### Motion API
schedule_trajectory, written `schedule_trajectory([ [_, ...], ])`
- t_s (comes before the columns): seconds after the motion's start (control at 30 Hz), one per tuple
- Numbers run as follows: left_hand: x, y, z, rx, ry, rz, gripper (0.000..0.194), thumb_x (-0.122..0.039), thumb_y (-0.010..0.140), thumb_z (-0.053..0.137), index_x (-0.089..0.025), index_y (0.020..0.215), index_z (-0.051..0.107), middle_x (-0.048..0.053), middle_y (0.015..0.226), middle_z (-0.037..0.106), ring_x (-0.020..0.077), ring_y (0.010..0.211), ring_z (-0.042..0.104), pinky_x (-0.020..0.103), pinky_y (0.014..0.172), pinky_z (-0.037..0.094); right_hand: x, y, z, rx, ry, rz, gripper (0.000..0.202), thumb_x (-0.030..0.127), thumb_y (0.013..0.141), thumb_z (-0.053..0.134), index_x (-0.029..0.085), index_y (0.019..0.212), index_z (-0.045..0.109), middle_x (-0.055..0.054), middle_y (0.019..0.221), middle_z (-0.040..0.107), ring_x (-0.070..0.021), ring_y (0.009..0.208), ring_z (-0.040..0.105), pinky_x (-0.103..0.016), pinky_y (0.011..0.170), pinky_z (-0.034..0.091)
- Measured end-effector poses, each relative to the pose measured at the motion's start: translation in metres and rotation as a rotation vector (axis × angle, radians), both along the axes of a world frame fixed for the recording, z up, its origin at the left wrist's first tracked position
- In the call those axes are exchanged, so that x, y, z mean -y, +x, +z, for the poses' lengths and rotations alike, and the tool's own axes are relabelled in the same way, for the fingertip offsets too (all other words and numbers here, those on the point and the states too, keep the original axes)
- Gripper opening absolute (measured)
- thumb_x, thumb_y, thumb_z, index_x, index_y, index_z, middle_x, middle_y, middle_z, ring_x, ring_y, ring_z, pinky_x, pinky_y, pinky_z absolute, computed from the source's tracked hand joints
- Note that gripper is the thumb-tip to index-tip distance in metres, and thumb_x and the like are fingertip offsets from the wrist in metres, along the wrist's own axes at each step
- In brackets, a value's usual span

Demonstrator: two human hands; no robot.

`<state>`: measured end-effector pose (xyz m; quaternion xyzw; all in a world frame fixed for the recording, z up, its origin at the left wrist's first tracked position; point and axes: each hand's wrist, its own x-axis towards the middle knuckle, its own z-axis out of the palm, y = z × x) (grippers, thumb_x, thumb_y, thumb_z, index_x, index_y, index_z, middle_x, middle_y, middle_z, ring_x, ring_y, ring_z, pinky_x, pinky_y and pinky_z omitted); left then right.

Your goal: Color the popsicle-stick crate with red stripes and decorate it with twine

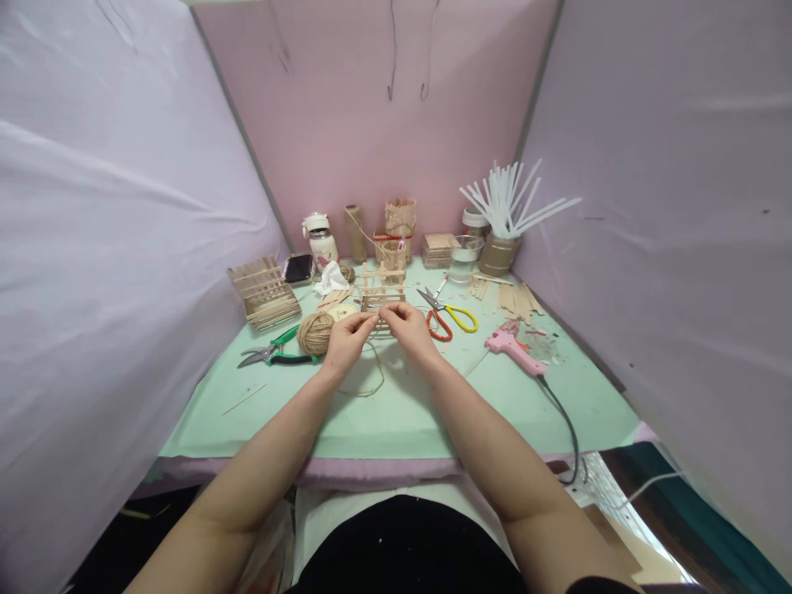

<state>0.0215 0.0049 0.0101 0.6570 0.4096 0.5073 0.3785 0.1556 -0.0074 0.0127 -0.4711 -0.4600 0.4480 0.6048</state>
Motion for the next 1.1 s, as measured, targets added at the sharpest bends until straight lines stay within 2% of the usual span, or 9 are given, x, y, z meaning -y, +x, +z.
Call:
schedule_trajectory([
  [0.1, -0.0007, 0.0007, 0.0008, 0.042, -0.054, -0.001, 0.021, -0.034, 0.076, 0.065, -0.015, 0.076, 0.074, 0.002, 0.068, 0.066, 0.0138, 0.065, 0.053, 0.026, 0.062, 0.041, 0.0032, -0.0006, 0.0027, 0.058, 0.068, -0.040, 0.024, 0.043, 0.070, 0.067, 0.019, 0.070, 0.062, 0.003, 0.062, 0.053, -0.0100, 0.056, 0.041, -0.025, 0.054, 0.033],
  [0.27, 0.0008, 0.0010, 0.0033, 0.110, -0.042, 0.026, 0.017, -0.030, 0.074, 0.068, -0.015, 0.080, 0.073, 0.005, 0.080, 0.071, 0.0153, 0.074, 0.059, 0.027, 0.072, 0.045, 0.0022, 0.0001, -0.0014, 0.213, 0.149, -0.091, 0.025, 0.043, 0.075, 0.064, 0.019, 0.075, 0.064, -0.001, 0.073, 0.062, -0.0144, 0.069, 0.051, -0.027, 0.066, 0.041],
  [0.6, 0.0006, -0.0005, 0.0041, 0.069, 0.017, 0.102, 0.010, -0.026, 0.073, 0.066, -0.016, 0.072, 0.070, 0.003, 0.075, 0.068, 0.0147, 0.072, 0.057, 0.027, 0.071, 0.044, 0.0008, 0.0003, -0.0043, 0.313, 0.196, -0.072, 0.024, 0.044, 0.077, 0.061, 0.020, 0.076, 0.066, -0.004, 0.081, 0.067, -0.0187, 0.079, 0.058, -0.030, 0.073, 0.044],
  [0.73, -0.0022, -0.0006, 0.0012, 0.103, -0.010, 0.089, 0.012, -0.027, 0.073, 0.066, -0.016, 0.074, 0.070, 0.004, 0.076, 0.068, 0.0149, 0.074, 0.058, 0.028, 0.074, 0.046, 0.0003, 0.0004, -0.0048, 0.334, 0.197, -0.071, 0.023, 0.042, 0.078, 0.060, 0.020, 0.079, 0.067, -0.004, 0.084, 0.067, -0.0187, 0.080, 0.058, -0.031, 0.073, 0.044],
  [0.83, -0.0043, -0.0004, -0.0008, 0.145, -0.054, 0.069, 0.015, -0.029, 0.073, 0.067, -0.015, 0.075, 0.070, 0.003, 0.076, 0.068, 0.0143, 0.074, 0.058, 0.028, 0.075, 0.046, -0.0002, 0.0004, -0.0059, 0.336, 0.185, -0.063, 0.024, 0.042, 0.079, 0.058, 0.020, 0.080, 0.067, -0.003, 0.079, 0.066, -0.0180, 0.076, 0.057, -0.030, 0.069, 0.043],
  [1.0, -0.0048, -0.0001, -0.0013, 0.201, -0.100, -0.043, 0.020, -0.035, 0.073, 0.069, -0.015, 0.076, 0.069, 0.003, 0.077, 0.067, 0.0138, 0.074, 0.058, 0.027, 0.072, 0.046, -0.0011, 0.0010, -0.0065, 0.308, 0.172, -0.032, 0.022, 0.041, 0.080, 0.056, 0.020, 0.078, 0.065, -0.001, 0.070, 0.062, -0.0179, 0.073, 0.056, -0.029, 0.064, 0.043],
  [1.1, -0.0046, 0.0003, -0.0011, 0.208, -0.097, -0.025, 0.021, -0.036, 0.072, 0.069, -0.016, 0.077, 0.069, 0.003, 0.076, 0.067, 0.0142, 0.075, 0.058, 0.027, 0.074, 0.046, 0.0002, 0.0008, -0.0054, 0.334, 0.220, -0.098, 0.018, 0.038, 0.079, 0.059, 0.020, 0.079, 0.064, -0.003, 0.077, 0.064, -0.0179, 0.075, 0.057, -0.030, 0.068, 0.045],
])
